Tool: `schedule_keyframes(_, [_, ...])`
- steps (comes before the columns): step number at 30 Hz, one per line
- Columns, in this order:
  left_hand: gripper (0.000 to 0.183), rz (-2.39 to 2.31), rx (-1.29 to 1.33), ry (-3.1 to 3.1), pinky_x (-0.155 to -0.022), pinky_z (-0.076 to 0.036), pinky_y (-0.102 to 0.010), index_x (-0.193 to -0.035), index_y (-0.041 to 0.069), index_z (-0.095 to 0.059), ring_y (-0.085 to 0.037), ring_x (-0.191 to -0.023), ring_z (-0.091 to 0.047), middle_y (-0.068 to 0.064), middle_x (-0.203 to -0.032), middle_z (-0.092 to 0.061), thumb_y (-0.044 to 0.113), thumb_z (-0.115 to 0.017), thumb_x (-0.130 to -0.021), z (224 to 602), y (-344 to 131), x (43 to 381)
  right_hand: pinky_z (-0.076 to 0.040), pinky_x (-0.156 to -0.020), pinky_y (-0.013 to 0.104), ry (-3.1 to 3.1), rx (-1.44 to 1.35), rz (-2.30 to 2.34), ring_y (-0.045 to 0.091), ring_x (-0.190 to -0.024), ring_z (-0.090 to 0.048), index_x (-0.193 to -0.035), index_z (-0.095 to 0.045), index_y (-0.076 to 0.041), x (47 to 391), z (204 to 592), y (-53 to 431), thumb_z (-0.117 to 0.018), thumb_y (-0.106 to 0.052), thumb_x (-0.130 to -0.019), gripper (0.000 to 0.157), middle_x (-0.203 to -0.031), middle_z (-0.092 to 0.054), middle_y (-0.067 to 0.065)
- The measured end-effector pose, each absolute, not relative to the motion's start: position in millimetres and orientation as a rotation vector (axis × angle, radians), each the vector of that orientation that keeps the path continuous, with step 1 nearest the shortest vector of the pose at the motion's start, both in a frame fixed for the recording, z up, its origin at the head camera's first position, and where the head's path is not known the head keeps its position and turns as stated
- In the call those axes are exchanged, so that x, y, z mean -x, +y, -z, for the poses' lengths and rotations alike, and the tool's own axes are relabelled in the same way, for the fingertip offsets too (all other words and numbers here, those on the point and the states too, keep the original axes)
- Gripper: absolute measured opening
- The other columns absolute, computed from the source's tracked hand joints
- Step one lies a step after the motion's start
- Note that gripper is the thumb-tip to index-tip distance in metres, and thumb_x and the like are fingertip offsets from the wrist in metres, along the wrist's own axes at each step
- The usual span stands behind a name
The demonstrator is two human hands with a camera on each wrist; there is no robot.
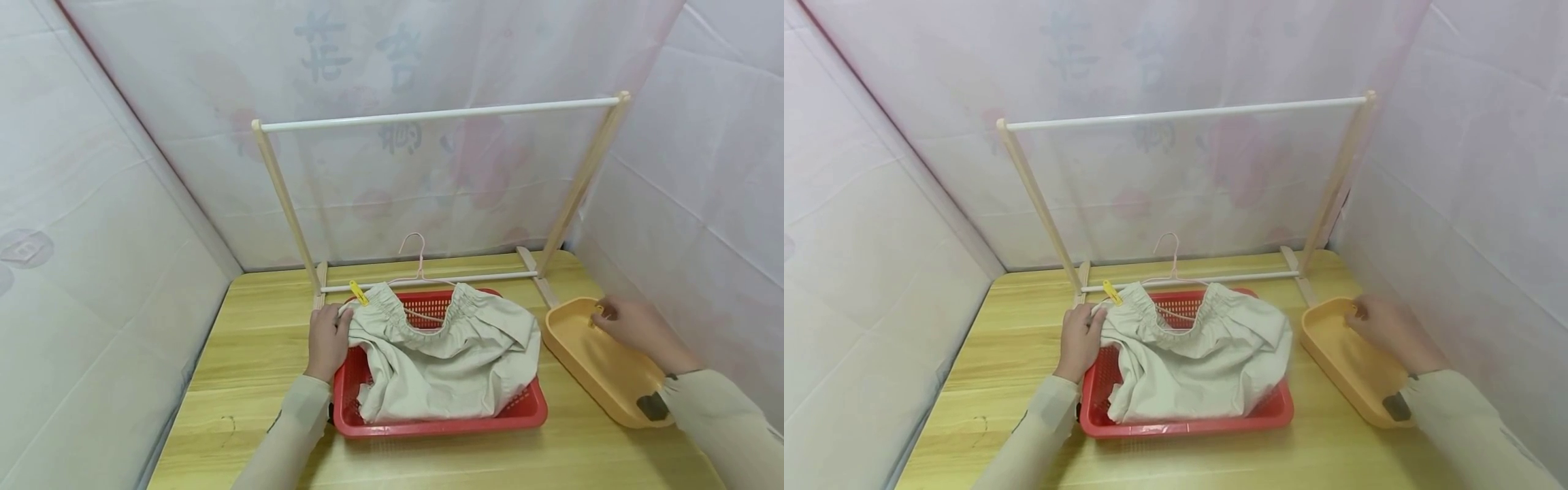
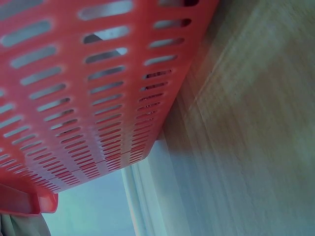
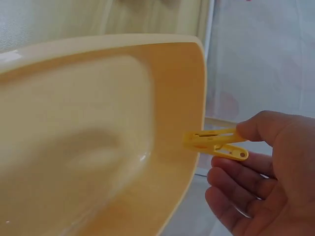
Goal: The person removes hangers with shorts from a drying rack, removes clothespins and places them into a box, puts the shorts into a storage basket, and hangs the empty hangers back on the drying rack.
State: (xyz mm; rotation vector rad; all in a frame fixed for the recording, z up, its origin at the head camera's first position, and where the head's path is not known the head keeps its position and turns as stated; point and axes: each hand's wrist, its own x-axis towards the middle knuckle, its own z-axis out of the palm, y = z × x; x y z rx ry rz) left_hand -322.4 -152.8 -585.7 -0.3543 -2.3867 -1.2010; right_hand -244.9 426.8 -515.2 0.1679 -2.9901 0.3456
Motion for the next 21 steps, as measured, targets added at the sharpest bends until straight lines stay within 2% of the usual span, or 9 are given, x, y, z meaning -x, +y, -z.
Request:
schedule_keyframes(7, [0.025, 1.196, 0.366, -2.398, -0.091, -0.039, -0.045, -0.106, 0.002, -0.072, -0.033, -0.093, -0.061, -0.014, -0.097, -0.071, 0.023, -0.059, -0.107, 585, -154, 323, -0.053, -0.074, 0.055, -3.098, -0.127, -0.241, 0.036, -0.082, -0.068, -0.103, -0.068, 0.009, 250, 527, 426, -0.072, -0.026, -0.094, 0.036, -0.089, -0.071, 0.018])
schedule_keyframes(13, [0.025, 1.198, 0.357, -2.408, -0.090, -0.040, -0.045, -0.106, 0.002, -0.072, -0.033, -0.094, -0.060, -0.013, -0.098, -0.071, 0.024, -0.059, -0.107, 587, -155, 323, -0.054, -0.071, 0.054, -3.198, -0.111, -0.386, 0.038, -0.082, -0.068, -0.099, -0.066, 0.011, 248, 536, 419, -0.067, -0.020, -0.098, 0.031, -0.094, -0.070, 0.028])
schedule_keyframes(21, [0.026, 1.214, 0.351, -2.411, -0.089, -0.040, -0.045, -0.107, 0.004, -0.072, -0.032, -0.096, -0.057, -0.012, -0.101, -0.071, 0.026, -0.059, -0.107, 588, -154, 322, -0.052, -0.065, 0.046, -3.222, -0.096, -0.512, 0.029, -0.074, -0.062, -0.088, -0.064, 0.012, 245, 546, 419, -0.069, -0.014, -0.096, 0.027, -0.083, -0.067, 0.019])
